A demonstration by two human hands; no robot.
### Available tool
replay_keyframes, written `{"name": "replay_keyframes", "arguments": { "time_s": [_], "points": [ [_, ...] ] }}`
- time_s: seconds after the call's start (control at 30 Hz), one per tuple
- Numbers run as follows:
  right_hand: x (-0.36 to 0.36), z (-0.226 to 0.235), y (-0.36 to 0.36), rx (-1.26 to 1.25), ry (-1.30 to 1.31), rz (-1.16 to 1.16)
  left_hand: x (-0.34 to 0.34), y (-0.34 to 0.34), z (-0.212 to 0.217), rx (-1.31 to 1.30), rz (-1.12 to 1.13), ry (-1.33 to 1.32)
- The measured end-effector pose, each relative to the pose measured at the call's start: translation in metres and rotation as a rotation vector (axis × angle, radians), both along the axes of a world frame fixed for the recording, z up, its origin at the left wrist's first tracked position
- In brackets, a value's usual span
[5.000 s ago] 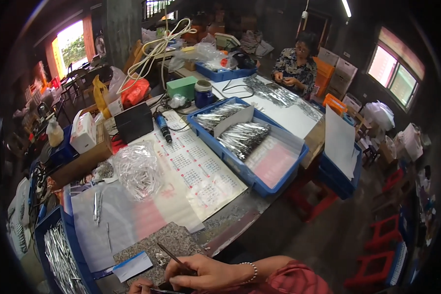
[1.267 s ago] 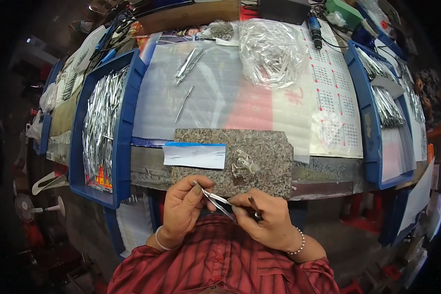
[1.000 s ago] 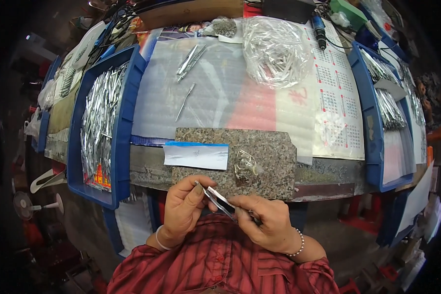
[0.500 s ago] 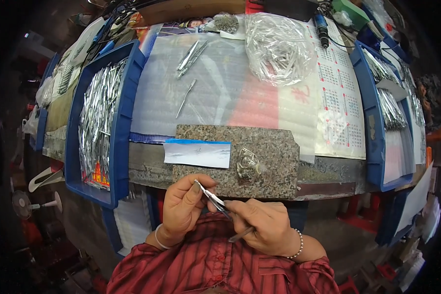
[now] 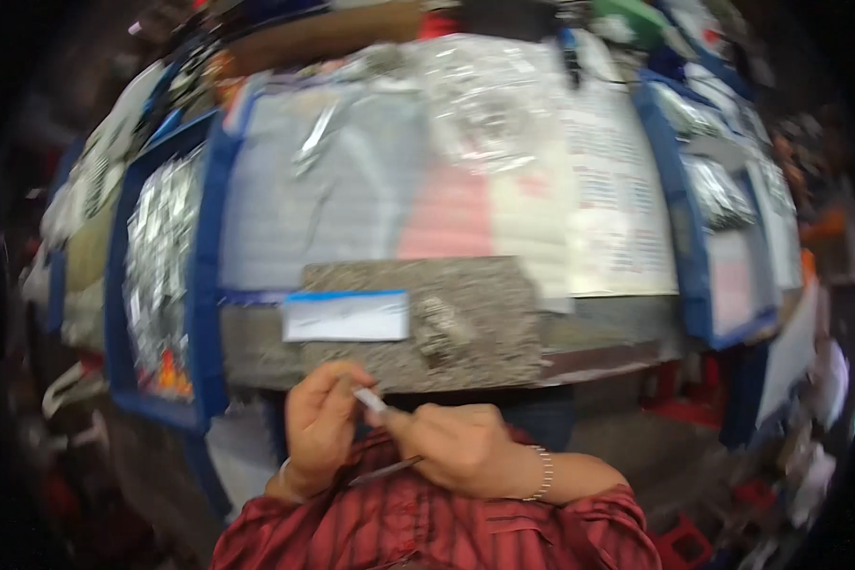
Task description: Manually assembling small metal pins into plastic strips using pliers and a small hammer on a stone base.
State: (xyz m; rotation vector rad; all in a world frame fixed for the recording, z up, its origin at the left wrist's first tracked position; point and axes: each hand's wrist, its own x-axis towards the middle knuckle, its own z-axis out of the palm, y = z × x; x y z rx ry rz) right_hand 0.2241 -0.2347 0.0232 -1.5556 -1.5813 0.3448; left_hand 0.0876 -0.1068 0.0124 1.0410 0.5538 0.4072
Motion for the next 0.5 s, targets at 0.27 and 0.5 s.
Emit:
{"name": "replay_keyframes", "arguments": {
  "time_s": [0.27,0.5],
  "points": [
    [0.01,0.003,-0.002,0.158,-0.266,0.084,-0.019,0.01,0.016,0.028,-0.06,0.09],
    [0.012,0.004,-0.01,0.16,-0.361,0.252,-0.027,0.023,0.029,-0.005,-0.472,0.349]
  ]
}}
